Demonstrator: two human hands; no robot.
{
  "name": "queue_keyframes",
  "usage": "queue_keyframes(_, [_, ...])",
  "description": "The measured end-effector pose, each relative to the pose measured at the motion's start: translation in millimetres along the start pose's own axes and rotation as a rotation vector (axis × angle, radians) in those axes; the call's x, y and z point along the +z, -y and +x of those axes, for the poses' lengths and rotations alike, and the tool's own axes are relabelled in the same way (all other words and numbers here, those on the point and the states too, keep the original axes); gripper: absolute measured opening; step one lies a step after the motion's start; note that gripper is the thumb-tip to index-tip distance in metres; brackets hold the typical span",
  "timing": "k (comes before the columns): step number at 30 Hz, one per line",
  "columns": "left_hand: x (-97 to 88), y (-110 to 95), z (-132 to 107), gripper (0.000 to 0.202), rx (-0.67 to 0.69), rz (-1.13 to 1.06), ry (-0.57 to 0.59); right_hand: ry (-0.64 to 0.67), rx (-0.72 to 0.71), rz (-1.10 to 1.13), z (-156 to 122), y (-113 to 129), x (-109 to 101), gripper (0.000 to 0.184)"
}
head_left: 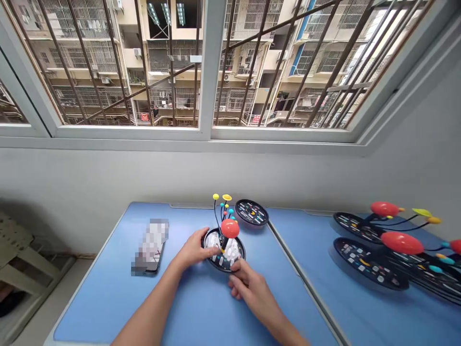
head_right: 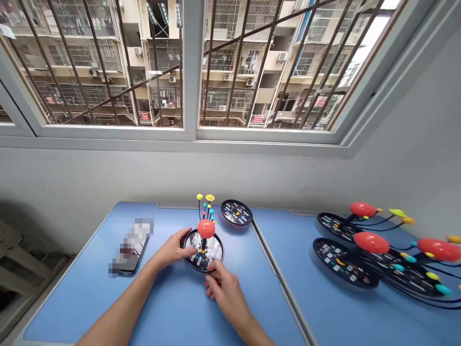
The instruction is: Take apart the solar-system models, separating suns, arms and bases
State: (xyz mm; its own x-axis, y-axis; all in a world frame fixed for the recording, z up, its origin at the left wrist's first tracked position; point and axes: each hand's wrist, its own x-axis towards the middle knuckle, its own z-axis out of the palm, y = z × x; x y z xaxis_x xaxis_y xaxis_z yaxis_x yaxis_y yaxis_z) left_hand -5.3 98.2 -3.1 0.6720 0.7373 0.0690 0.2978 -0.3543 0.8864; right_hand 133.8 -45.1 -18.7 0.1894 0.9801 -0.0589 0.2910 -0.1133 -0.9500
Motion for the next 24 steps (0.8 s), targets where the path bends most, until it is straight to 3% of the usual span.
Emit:
queue_keyframes(2, [-9.4,4.3,-0.8,0.098,0.045,0.014,0.159,0.053,0.042,-0.033,4.5,5.2,-12.7,0.023])
queue_keyframes(4, [-12.0,7.5,-2.0,0.121,0.043,0.098,0.241,-0.071,0.016,-0.127,17.2,9.9,-28.0,0.027])
queue_keyframes(6, [-7.0,10.0,-2.6,0.136,0.017,0.199,0.232,-0.301,-0.077,-0.25,38.5,11.7,-42.1,0.027])
queue_keyframes(8, [2.4,12.5,-2.1,0.142,0.029,0.275,0.182,-0.391,-0.141,-0.335,64.1,9.7,-51.4,0.028])
queue_keyframes(13, [17.6,17.6,0.4,0.141,0.109,0.289,0.116,-0.2,-0.174,-0.394,103.8,-1.6,-51.7,0.026])
queue_keyframes(19, [16.7,13.0,2.1,0.142,0.239,-0.116,0.143,-0.273,-0.173,-0.359,93.8,-8.9,-57.0,0.025])
queue_keyframes(24, [17.6,3.2,0.3,0.108,0.264,-0.174,0.179,-0.271,-0.128,-0.283,89.1,-14.7,-63.9,0.022])
